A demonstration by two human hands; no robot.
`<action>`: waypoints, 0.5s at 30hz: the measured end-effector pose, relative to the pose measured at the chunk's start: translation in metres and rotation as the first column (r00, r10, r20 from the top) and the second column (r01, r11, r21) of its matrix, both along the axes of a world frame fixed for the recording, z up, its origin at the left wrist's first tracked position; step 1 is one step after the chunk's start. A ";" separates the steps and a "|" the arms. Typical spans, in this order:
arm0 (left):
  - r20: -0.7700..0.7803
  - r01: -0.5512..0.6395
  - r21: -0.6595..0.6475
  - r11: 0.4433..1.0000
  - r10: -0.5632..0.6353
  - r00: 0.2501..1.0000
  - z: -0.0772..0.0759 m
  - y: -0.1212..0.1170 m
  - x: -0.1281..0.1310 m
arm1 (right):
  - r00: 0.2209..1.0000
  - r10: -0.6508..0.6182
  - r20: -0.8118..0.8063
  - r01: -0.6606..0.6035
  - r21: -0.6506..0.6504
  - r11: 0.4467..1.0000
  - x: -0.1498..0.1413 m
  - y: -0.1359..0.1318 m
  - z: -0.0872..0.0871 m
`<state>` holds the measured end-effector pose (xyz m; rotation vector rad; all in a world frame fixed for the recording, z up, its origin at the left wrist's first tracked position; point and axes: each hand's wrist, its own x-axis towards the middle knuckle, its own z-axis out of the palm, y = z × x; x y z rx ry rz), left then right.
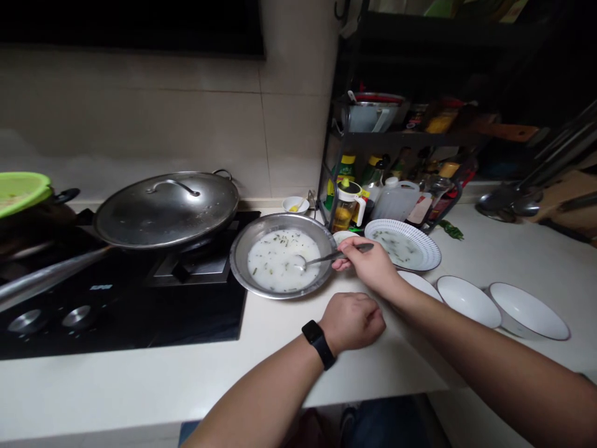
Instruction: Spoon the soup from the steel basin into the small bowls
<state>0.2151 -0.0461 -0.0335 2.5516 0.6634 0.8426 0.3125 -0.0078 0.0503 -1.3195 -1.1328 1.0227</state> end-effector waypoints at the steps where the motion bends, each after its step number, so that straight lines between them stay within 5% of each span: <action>1: 0.002 -0.003 0.001 1.000 0.003 1.000 -0.001 0.000 0.000 | 0.997 -0.020 -0.069 0.018 -0.035 0.999 -0.001 0.002 0.000; 6: 0.013 -0.018 0.002 1.000 0.018 1.000 -0.003 0.000 0.000 | 0.955 -0.088 -0.282 0.059 -0.108 0.992 -0.004 0.001 0.007; 15: 0.004 -0.023 -0.016 1.000 0.023 1.000 0.001 0.000 0.000 | 0.949 -0.114 -0.295 0.108 -0.036 0.994 0.011 -0.001 0.024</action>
